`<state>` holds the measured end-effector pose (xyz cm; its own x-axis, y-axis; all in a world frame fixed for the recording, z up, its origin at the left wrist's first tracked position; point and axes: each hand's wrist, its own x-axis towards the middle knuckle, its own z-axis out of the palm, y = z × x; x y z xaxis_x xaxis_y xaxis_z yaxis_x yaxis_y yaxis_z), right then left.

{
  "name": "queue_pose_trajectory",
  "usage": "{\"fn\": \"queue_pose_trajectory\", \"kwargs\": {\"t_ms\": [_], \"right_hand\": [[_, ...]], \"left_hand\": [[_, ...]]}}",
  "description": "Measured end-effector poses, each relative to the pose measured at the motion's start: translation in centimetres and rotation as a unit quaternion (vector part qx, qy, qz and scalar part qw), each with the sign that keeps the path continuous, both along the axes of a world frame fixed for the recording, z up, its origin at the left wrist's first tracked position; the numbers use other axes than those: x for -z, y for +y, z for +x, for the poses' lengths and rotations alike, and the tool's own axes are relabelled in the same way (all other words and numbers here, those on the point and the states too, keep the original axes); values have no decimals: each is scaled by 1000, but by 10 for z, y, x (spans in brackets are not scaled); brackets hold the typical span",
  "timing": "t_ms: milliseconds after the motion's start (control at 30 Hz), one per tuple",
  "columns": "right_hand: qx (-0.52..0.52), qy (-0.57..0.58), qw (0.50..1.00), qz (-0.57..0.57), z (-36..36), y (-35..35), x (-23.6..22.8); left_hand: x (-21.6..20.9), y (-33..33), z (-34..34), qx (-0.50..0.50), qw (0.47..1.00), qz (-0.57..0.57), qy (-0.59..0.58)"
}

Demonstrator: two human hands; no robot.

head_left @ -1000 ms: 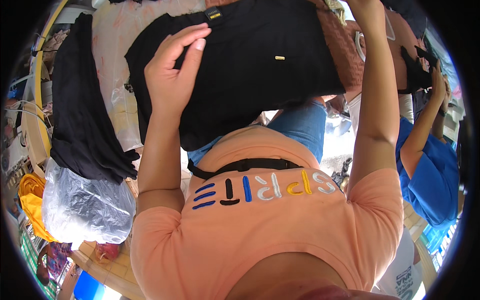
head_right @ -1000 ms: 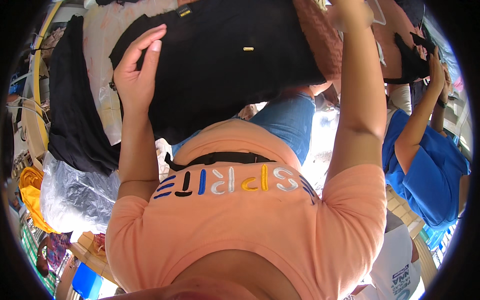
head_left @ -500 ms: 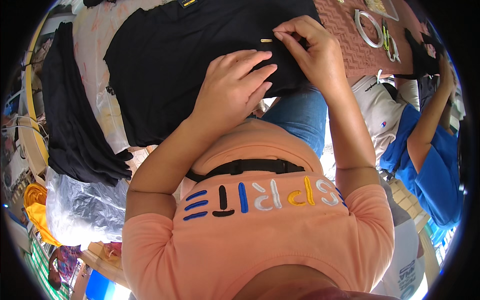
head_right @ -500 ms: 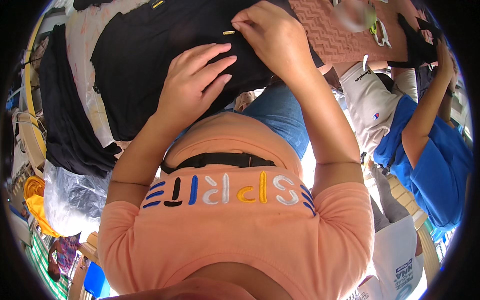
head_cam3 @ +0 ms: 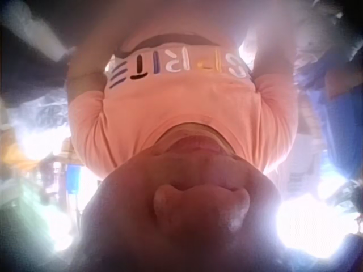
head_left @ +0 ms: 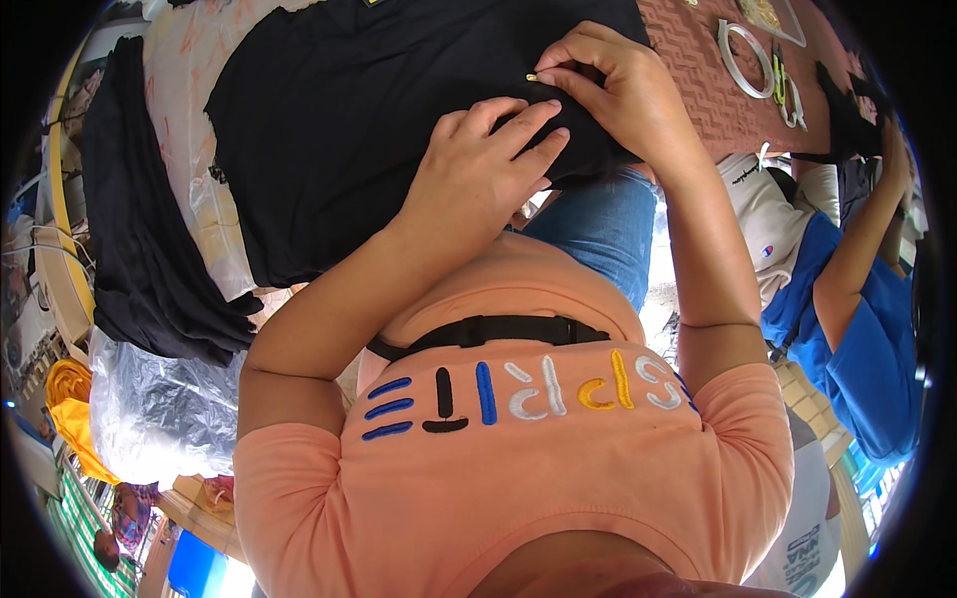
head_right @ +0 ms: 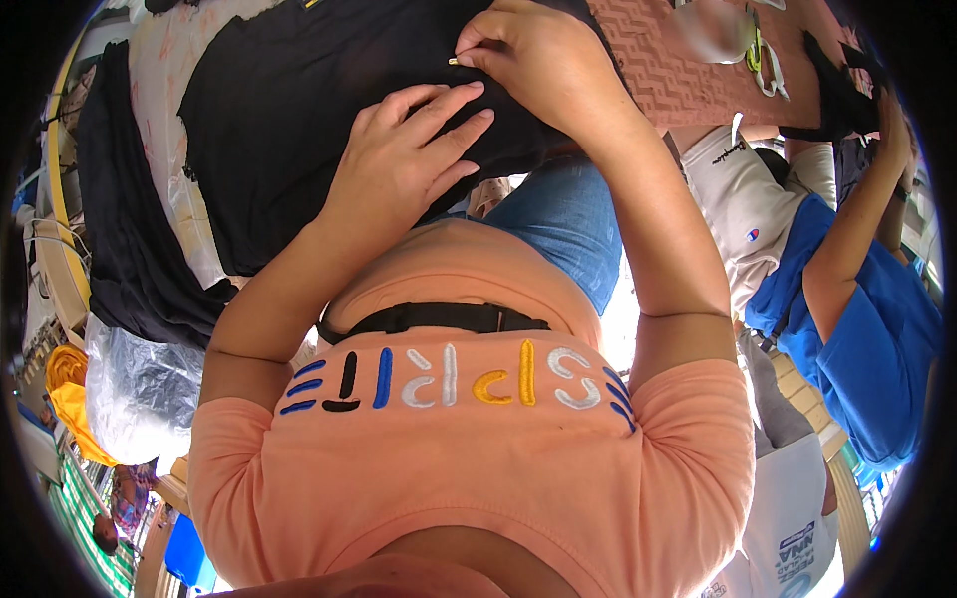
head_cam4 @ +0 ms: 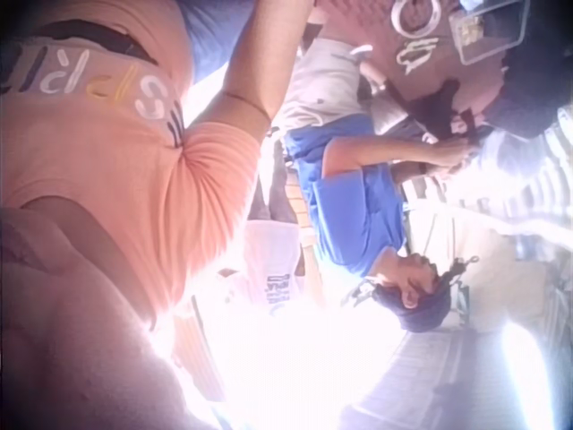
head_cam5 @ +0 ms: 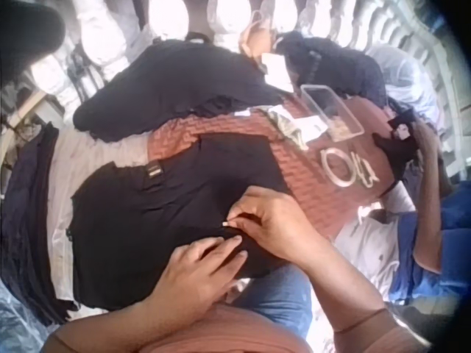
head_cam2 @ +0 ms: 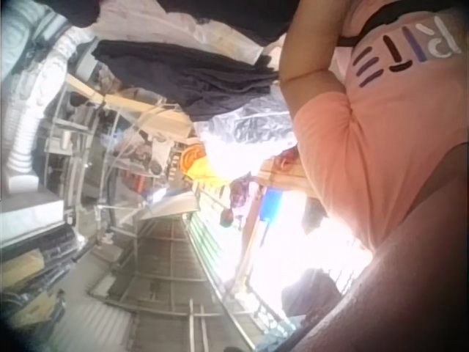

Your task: The person positions a template over a black garment, marks points on the fabric, and attaches a white tag to the garment by hand.

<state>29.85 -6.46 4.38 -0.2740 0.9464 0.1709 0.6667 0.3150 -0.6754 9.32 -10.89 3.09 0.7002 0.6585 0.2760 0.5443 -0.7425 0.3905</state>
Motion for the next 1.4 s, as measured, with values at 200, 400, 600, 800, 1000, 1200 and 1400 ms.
{"fn": "queue_pose_trajectory", "kwargs": {"t_ms": [200,400,600,800,1000,1200,1400], "right_hand": [[-1,9,1000,15,-3,-1,-1],[-4,-60,997,56,-6,-4,-4],[-17,-92,993,76,-7,-2,-17],[-18,-101,991,90,-8,-3,-19],[-22,-106,990,94,-9,-4,-22],[-23,-87,992,88,-9,-4,-23],[-1,-40,997,65,-7,-6,-32]], "left_hand": [[0,0,1,-4,1000,4,-2],[4,-1,0,-4,1000,13,-2],[5,-2,-1,-9,1000,8,-2],[4,-3,-1,-7,1000,2,-3],[5,-3,-1,-10,1000,5,-6],[5,-3,-1,-10,1000,2,-10],[6,-3,-2,-12,1000,5,-14]]}}
